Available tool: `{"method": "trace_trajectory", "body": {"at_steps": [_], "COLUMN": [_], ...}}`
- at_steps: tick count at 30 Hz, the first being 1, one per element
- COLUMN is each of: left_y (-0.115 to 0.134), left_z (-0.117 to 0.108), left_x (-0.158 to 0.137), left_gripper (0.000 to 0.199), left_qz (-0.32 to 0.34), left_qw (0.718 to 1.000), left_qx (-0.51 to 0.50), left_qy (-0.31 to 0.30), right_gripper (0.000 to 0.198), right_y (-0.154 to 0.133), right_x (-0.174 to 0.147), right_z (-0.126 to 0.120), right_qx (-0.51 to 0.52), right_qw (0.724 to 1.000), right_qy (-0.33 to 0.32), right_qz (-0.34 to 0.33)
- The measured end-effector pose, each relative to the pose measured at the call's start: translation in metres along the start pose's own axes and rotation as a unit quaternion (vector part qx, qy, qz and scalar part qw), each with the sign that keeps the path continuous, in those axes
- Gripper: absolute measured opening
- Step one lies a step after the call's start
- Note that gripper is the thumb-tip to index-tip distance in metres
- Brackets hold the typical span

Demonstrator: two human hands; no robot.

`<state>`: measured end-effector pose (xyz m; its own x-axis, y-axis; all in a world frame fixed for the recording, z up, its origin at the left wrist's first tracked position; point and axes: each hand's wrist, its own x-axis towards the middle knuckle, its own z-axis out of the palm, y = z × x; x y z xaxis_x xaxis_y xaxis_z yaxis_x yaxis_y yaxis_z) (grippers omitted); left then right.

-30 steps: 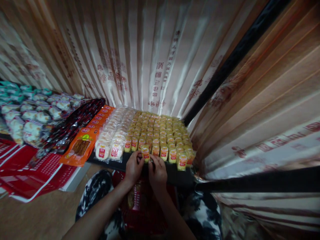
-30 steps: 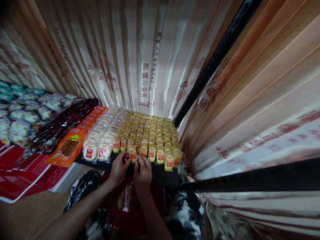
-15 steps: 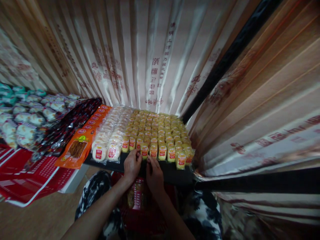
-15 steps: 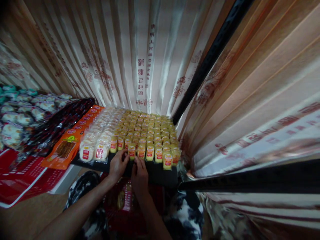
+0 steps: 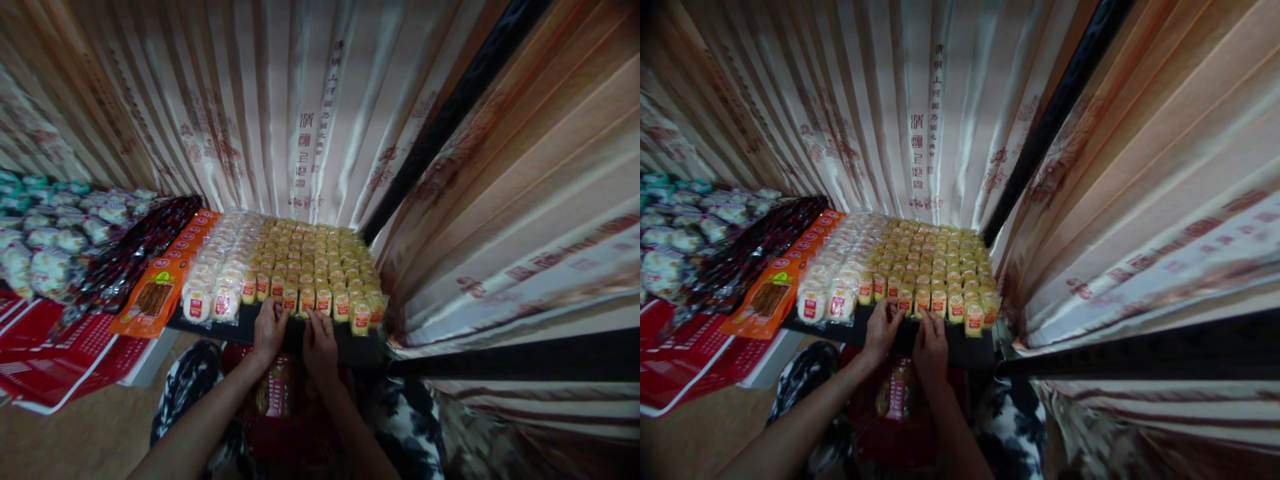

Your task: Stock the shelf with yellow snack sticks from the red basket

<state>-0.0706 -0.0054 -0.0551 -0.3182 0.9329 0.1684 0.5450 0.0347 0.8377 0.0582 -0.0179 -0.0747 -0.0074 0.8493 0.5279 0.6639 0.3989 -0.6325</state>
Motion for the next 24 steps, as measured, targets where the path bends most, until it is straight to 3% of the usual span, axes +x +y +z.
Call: {"method": "trace_trajectory", "body": {"at_steps": [9,15,20,24], "left_y": [-0.008,-0.011,-0.009,-0.012], "left_z": [0.01,0.01,0.003,-0.011], "left_x": [0.002,-0.001,-0.007,-0.041], "left_gripper": [0.014,0.016,0.025,0.025], "left_qz": [0.009,0.027,0.083,0.16], "left_qw": [0.999,0.999,0.996,0.987], "left_qx": [0.024,0.029,0.015,0.019], "left_qy": [-0.028,-0.015,0.023,0.018], "right_gripper": [0.044,0.042,0.036,0.029], "right_y": [0.003,-0.001,-0.007,-0.015], "right_x": [-0.005,-0.006,-0.004,-0.023], "right_z": [0.008,0.009,-0.002,-0.018], "right_qx": [-0.042,-0.062,0.01,0.063], "right_qw": [0.998,0.998,1.0,0.996], "right_qy": [-0.029,-0.024,-0.027,-0.049], "right_qz": [0.023,0.015,-0.011,-0.049]}}
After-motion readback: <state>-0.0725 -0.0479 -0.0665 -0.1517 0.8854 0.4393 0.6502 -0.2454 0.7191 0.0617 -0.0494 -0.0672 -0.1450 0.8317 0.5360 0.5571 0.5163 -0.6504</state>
